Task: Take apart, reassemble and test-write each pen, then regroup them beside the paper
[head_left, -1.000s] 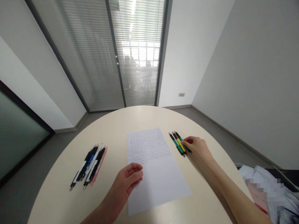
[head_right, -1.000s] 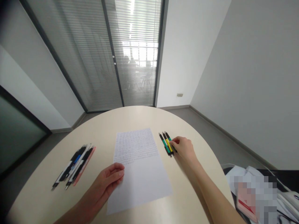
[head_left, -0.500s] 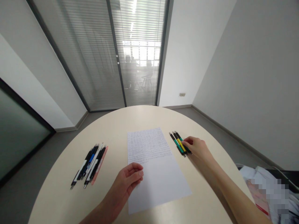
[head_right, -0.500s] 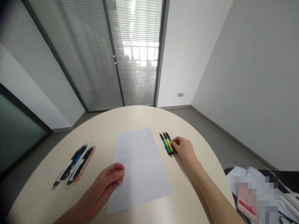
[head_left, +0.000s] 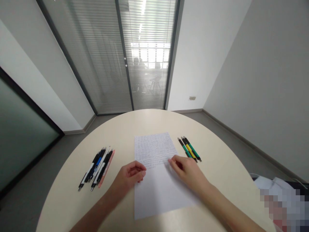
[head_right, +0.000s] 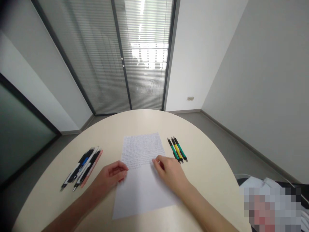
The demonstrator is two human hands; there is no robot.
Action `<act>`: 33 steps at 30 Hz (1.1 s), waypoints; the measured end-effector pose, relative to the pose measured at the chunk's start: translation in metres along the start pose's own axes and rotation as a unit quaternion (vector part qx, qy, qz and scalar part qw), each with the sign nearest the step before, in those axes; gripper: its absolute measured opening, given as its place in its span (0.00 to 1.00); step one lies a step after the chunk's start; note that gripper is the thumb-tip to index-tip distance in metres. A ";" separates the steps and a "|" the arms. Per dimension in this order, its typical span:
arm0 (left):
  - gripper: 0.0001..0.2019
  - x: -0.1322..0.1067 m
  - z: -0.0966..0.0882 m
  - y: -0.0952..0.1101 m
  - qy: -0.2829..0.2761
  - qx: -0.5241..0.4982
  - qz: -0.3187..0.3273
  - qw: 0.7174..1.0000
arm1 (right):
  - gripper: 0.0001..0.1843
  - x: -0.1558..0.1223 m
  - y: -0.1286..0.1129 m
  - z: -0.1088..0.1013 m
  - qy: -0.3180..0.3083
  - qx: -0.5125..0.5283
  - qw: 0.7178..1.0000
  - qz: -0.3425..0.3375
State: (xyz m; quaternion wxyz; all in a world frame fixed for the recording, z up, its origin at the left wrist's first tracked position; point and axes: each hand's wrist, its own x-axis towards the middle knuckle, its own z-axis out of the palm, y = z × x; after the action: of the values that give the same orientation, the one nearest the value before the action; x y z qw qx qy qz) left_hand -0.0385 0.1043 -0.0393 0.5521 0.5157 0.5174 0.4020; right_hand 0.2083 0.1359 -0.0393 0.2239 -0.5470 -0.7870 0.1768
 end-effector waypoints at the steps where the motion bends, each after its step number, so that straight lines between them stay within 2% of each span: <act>1: 0.08 0.003 -0.007 0.000 0.019 0.047 0.017 0.999 | 0.20 -0.002 -0.004 0.006 -0.025 -0.004 1.000 -0.017; 3: 0.07 0.008 -0.026 0.001 0.101 0.191 0.050 0.975 | 0.20 -0.004 -0.009 0.014 -0.051 -0.013 0.998 -0.040; 4: 0.06 0.009 -0.036 0.001 0.154 0.295 0.062 0.941 | 0.19 -0.004 -0.009 0.016 -0.056 -0.016 0.997 -0.046; 6: 0.09 0.011 -0.057 0.001 0.228 0.470 0.071 0.850 | 0.19 -0.004 -0.009 0.017 -0.054 -0.017 0.997 -0.050; 8: 0.13 0.010 -0.074 -0.002 0.250 0.557 0.051 0.790 | 0.20 -0.004 -0.007 0.015 -0.050 -0.014 0.998 -0.047; 10: 0.18 0.010 -0.085 -0.006 0.248 0.606 0.025 0.755 | 0.20 -0.004 -0.007 0.013 -0.045 -0.013 0.998 -0.043; 12: 0.20 0.011 -0.089 -0.009 0.240 0.627 0.007 0.741 | 0.19 -0.004 -0.007 0.012 -0.045 -0.012 0.998 -0.043; 16: 0.18 0.010 -0.086 -0.010 0.218 0.642 0.006 0.735 | 0.19 -0.003 -0.007 0.013 -0.047 -0.013 0.998 -0.044; 23: 0.17 0.013 -0.084 -0.011 0.217 0.673 -0.012 0.707 | 0.20 -0.004 -0.006 0.015 -0.045 -0.010 0.998 -0.046; 26: 0.16 0.013 -0.081 -0.009 0.211 0.676 -0.019 0.706 | 0.20 -0.003 -0.006 0.015 -0.041 -0.007 0.998 -0.046; 28: 0.15 0.012 -0.076 -0.007 0.216 0.669 0.009 0.711 | 0.20 -0.002 -0.007 0.014 -0.034 0.002 0.998 -0.045; 31: 0.13 0.008 -0.067 -0.005 0.209 0.663 0.105 0.711 | 0.20 -0.002 -0.009 0.013 -0.030 0.046 0.998 -0.040; 33: 0.12 0.005 -0.059 -0.004 0.193 0.660 0.148 0.710 | 0.20 -0.003 -0.013 0.014 -0.030 0.095 0.995 -0.031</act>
State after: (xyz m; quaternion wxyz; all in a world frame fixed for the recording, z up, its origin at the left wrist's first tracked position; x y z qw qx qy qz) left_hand -0.0961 0.1178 -0.0397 -0.1083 0.7298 0.6632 0.1254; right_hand 0.1915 0.1281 -0.0443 0.2561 -0.4929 -0.7897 0.2603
